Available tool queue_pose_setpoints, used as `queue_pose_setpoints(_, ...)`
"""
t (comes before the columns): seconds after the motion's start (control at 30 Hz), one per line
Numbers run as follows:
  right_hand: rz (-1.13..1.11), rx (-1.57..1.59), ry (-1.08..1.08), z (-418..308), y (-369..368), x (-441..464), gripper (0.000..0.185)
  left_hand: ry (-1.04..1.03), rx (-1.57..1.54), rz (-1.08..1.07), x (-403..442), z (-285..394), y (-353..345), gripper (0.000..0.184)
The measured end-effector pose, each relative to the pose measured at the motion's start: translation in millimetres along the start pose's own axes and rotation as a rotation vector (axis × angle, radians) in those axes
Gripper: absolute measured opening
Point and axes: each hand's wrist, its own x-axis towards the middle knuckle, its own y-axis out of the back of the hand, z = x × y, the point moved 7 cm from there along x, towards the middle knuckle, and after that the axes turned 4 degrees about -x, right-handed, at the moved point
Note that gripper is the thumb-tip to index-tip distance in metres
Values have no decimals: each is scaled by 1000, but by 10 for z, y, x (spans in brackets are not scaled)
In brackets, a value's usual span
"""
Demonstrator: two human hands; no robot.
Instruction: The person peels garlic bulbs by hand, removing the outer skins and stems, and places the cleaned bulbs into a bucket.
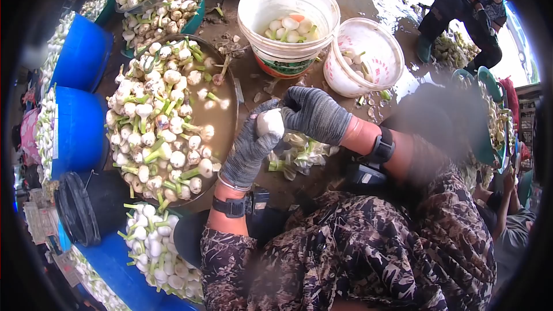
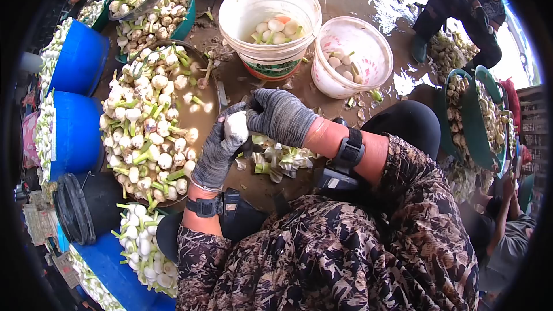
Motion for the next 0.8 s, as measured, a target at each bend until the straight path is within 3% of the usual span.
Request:
queue_pose_setpoints(0.1,105,-101,60,-29,12,-42,20,153,-191,2,-23,-119,-1,56)
queue_pose_setpoints(0.23,99,-107,61,98,-63,-14,24,243,-59,57,-74,-47,-66,62)
queue_pose_setpoints(0.3,-123,251,-321,529,-297,16,28,-166,341,-5,-52,193,-113,68)
queue_pose_setpoints(0.37,-170,301,-365,476,-265,4,30,-196,409,-44,-72,271,-164,73)
queue_pose_setpoints(0.5,-171,382,-201,226,-161,-40,29,-244,354,100,-84,109,27,75)
queue_pose_setpoints(0.57,-164,291,-55,99,-161,-84,22,-255,319,69,-67,122,39,73)
queue_pose_setpoints(0.6,-70,40,56,8,-122,-108,16,-96,287,91,-60,26,46,68)
queue_pose_setpoints(0.7,68,-83,189,-107,-48,-136,14,-63,329,51,-38,-160,30,59)
queue_pose_setpoints(0.73,43,190,35,13,-41,-99,13,-15,295,76,-22,-115,-12,53)
queue_pose_setpoints(0.8,37,186,-144,235,33,-12,17,-86,192,147,-33,20,-89,49)
